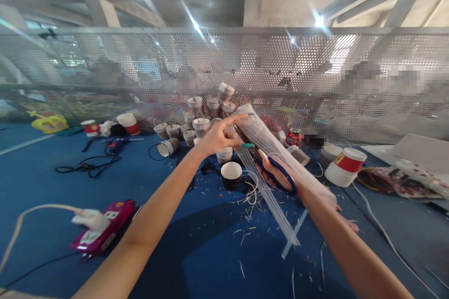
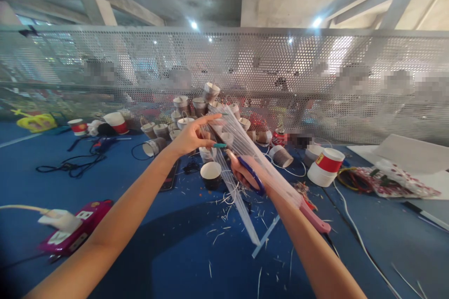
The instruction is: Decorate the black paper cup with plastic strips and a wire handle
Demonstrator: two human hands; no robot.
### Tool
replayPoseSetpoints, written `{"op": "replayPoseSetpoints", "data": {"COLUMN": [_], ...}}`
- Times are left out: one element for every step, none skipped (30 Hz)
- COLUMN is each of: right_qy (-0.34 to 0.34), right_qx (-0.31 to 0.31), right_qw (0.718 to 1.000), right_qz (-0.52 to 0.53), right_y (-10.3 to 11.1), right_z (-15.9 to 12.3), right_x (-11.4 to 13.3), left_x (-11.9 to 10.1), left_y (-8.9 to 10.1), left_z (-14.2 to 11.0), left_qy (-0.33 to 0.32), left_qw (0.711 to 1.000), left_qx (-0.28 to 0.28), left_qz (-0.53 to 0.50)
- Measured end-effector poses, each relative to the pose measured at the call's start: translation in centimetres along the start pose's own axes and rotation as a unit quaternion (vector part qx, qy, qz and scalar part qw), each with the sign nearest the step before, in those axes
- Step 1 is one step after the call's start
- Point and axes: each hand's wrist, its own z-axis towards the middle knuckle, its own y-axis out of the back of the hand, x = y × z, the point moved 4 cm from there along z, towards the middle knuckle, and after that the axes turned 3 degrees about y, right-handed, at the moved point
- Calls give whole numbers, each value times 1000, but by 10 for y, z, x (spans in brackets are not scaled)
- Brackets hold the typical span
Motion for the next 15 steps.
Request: {"op": "replayPoseSetpoints", "data": {"right_qy": [1,3,4,5,3,-3,-9,-16,-23,-29,-34,-39,-46,-54,-54], "right_qx": [15,27,33,33,28,25,21,21,19,16,14,12,10,7,3], "right_qw": [1000,999,998,998,997,997,997,997,998,998,998,998,998,998,998], "right_qz": [16,34,51,62,67,69,69,67,62,57,50,43,37,33,27], "right_y": [-1,-2,-3,-3,-4,-4,-5,-6,-6,-7,-7,-7,-7,-6,-4], "right_z": [-2,-4,-5,-5,-6,-6,-5,-5,-5,-5,-5,-5,-6,-6,-5], "right_x": [-3,-5,-5,-4,-3,-1,1,2,3,4,4,4,3,2,2], "left_x": [0,1,0,0,0,0,0,0,0,-1,-1,-1,-1,-1,0], "left_y": [-1,-2,-2,-3,-3,-3,-3,-3,-3,-3,-3,-3,-3,-2,-1], "left_z": [0,0,-1,-1,-1,-1,-1,-1,-1,-1,-1,-1,-1,-1,-1], "left_qy": [1,0,-3,-7,-9,-11,-12,-14,-15,-17,-17,-17,-14,-12,-9], "left_qw": [1000,1000,1000,1000,1000,1000,1000,1000,1000,999,999,999,999,999,999], "left_qx": [5,10,13,15,16,15,15,16,18,20,24,26,28,28,27], "left_qz": [-1,-4,-8,-13,-16,-18,-18,-19,-20,-21,-23,-24,-22,-21,-21]}}
